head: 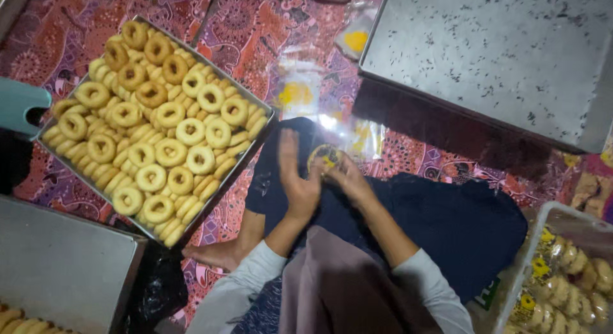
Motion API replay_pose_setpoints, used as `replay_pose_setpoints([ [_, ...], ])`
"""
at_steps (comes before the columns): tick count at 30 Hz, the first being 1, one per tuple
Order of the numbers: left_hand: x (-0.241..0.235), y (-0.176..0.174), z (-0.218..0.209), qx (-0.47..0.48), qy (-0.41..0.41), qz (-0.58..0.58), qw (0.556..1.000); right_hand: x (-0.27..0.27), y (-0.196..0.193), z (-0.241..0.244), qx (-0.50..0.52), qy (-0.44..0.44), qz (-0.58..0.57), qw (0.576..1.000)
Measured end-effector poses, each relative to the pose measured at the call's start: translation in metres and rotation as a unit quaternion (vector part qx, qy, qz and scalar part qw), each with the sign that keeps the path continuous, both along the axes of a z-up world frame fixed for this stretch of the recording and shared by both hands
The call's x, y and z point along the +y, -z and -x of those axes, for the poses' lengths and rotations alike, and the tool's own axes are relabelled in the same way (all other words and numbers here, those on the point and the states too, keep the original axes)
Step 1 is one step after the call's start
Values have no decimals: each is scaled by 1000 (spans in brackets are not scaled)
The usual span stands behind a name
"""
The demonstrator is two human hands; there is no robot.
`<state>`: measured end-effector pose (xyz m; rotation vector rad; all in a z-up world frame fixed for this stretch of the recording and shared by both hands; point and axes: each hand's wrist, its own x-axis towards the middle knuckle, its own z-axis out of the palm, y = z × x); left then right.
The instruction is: The person sits on the floor and packages donuts into small plastic bags. They pick up donuts from metal trays, place them into bags, and then place the filled bags into a white plastic crate.
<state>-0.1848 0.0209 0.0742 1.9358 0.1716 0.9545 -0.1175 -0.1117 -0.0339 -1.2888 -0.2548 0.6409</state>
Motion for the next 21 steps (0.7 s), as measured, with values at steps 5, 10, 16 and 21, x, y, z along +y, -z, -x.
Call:
replay_pose_setpoints([
  [5, 33, 46, 7, 183, 90, 375, 904, 5, 15, -7, 38, -52, 38, 997],
  [10, 36, 78, 5, 165, 88, 396, 899, 5, 8, -3, -146, 14, 147, 978],
  [16, 35, 47, -5, 156, 79, 263, 949, 7, -54, 4, -291, 159, 206, 921],
  [21, 15, 20, -29, -82, 154, 379, 909, 18, -111, -16, -494, 265, 153, 814],
])
